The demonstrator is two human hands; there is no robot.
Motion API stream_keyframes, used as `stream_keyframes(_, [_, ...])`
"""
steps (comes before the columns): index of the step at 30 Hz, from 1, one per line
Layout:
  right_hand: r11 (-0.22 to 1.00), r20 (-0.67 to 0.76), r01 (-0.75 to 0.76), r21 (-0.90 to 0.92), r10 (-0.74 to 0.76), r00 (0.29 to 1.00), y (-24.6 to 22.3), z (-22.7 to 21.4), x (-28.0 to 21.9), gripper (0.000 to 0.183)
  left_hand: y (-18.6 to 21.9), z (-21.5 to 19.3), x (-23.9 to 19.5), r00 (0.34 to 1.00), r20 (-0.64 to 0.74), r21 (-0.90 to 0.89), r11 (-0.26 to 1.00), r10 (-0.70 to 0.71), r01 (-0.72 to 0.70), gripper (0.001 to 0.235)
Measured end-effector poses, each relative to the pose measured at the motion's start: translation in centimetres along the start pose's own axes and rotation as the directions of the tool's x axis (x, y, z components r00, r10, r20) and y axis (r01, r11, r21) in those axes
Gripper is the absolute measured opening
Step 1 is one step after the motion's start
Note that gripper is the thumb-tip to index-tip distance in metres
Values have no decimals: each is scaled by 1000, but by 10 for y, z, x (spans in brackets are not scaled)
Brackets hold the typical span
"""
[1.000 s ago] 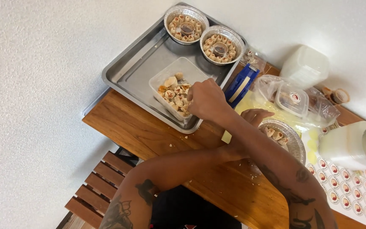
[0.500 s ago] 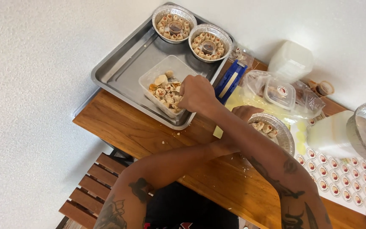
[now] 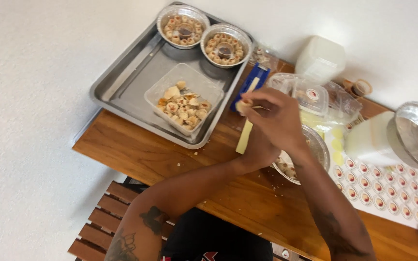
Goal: The person repeatedly picks small food items from a plastic container, wraps them with a small piece of dough, and places them into a foil tray. The person also uses a tape dispenser to apply a sticker to a small plastic container.
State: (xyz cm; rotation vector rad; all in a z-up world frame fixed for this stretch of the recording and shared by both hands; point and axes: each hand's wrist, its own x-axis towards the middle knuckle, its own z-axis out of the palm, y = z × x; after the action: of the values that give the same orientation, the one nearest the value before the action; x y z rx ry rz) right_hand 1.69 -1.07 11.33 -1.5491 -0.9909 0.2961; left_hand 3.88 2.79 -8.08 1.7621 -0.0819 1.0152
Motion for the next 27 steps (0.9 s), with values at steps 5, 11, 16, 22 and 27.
stream_keyframes(5, [997,-115,35,68,-27,993,32,-64,-55,35,75,-22,22,998,-57,-23,1000,13,-14,13])
stream_keyframes(11, [998,-277,57,1,-55,959,57,-103,-105,32,78,-19,23,991,75,-328,936,-111,130,35])
stream_keyframes(16, [999,-340,47,3,-43,940,77,-124,-122,33,89,-15,23,934,341,-526,802,-107,284,29])
stream_keyframes(22, [985,-368,82,149,-21,930,92,-119,-132,36,94,-8,20,937,341,-560,784,-77,268,24])
stream_keyframes(27, [995,-436,101,-12,-96,895,95,-110,-131,26,81,-8,16,950,281,-528,805,-134,270,20])
